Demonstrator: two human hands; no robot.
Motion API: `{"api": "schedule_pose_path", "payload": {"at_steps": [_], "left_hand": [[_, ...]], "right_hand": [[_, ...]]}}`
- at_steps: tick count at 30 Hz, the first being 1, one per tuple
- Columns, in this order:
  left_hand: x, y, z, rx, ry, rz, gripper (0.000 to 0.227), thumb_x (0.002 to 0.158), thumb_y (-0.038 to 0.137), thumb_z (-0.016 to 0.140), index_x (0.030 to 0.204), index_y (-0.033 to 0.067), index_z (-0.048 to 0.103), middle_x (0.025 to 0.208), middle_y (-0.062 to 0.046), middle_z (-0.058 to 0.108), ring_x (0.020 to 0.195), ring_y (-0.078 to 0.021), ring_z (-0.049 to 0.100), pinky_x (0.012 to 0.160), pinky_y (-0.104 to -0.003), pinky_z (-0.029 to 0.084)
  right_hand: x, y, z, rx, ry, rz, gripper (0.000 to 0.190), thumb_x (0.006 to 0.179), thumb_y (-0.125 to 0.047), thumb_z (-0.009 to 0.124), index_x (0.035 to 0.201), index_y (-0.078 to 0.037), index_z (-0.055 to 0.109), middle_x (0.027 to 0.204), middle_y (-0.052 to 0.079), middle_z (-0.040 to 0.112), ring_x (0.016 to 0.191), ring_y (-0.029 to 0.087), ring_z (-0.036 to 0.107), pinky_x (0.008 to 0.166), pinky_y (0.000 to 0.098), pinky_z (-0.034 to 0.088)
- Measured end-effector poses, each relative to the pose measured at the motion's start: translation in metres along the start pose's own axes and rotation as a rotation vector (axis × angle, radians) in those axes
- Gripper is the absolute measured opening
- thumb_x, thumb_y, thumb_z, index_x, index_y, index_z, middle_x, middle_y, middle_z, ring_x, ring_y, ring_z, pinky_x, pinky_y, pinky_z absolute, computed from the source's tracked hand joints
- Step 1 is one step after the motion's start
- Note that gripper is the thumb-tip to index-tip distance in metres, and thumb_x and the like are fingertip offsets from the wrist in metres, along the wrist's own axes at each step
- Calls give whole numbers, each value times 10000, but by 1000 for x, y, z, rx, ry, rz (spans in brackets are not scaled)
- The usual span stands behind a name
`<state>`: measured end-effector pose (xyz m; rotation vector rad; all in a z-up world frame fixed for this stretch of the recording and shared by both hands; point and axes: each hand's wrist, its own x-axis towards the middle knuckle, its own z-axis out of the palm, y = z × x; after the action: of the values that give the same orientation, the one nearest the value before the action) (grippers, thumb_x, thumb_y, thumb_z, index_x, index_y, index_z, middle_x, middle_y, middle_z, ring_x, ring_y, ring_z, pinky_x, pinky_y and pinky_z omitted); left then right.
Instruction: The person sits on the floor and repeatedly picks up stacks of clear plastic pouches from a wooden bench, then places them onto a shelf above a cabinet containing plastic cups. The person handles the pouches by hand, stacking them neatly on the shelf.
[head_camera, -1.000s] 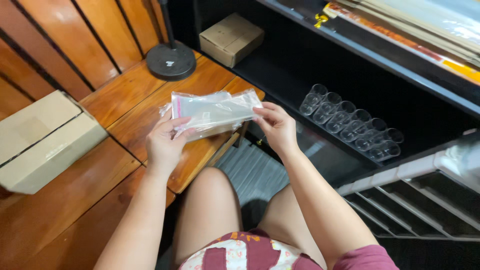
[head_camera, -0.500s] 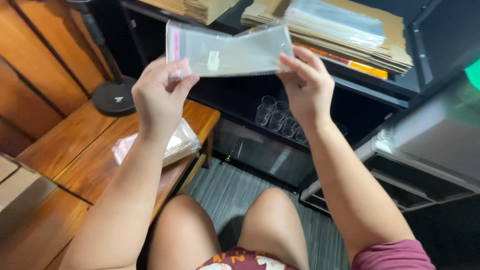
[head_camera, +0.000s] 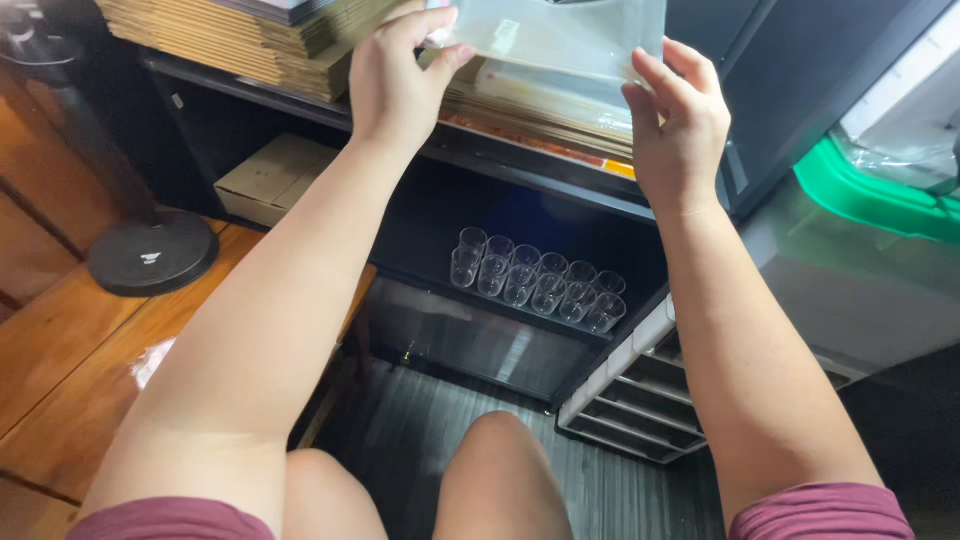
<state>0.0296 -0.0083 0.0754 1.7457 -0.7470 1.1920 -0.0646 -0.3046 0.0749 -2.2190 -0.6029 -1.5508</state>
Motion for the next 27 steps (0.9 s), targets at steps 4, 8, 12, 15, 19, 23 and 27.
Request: {"api": "schedule_pose_path", "payload": {"at_steps": [4,8,12,15,19,23,27], "left_hand": [[18,-11,36,-18,-53,-65,327,866,257,889,1140,109,790,1128,-30,788,988,-216,736,807,-362,558],[30,-23,63,-24,-101,-110,365,820,267,911,1135,121,798,1146,-35,786,1039,-226,727,860,-349,549],[28,-16,69,-29,-195,-266,386,840,301,887,1184,157,785,1215,-59,766,1096,-249,706,875,-380,557],[24,-13,73,-42,-246,-356,372,846,292,853,1194,182,781,1180,-17,780,1060,-219,726,850,-375,557],[18,-10,75,-37,-300,-425,389,848,292,854,1212,182,773,1212,-51,774,1106,-208,710,937,-356,548],[15,-6,73,7,-385,-523,416,871,323,831,1247,163,752,1276,-53,744,1162,-228,701,955,-391,555],[12,-4,73,35,-434,-522,416,912,335,791,1270,130,735,1315,-59,722,1231,-233,659,975,-417,560]], "right_hand": [[2,26,3,21,58,-9,259,1020,63,783,1248,-56,749,1297,200,610,1084,314,714,895,398,667],[0,37,5,-105,45,76,187,1022,-50,780,1208,-73,788,1289,154,656,1118,281,703,927,369,611],[-4,48,8,-273,-34,214,200,1035,-250,740,1206,-175,812,1315,46,687,1060,220,707,859,343,546],[-6,51,9,-294,-71,275,213,1029,-283,727,1209,-203,808,1324,15,685,996,191,713,832,334,532],[-9,45,7,-291,-96,298,221,1020,-269,727,1203,-175,808,1316,15,695,1047,206,708,861,341,539],[-14,46,9,-316,-153,340,246,1015,-306,710,1204,-182,806,1305,10,704,1038,209,703,828,356,538],[-19,47,10,-345,-225,389,299,1030,-338,629,1238,-194,788,1306,22,691,1115,247,662,858,421,519]]}}
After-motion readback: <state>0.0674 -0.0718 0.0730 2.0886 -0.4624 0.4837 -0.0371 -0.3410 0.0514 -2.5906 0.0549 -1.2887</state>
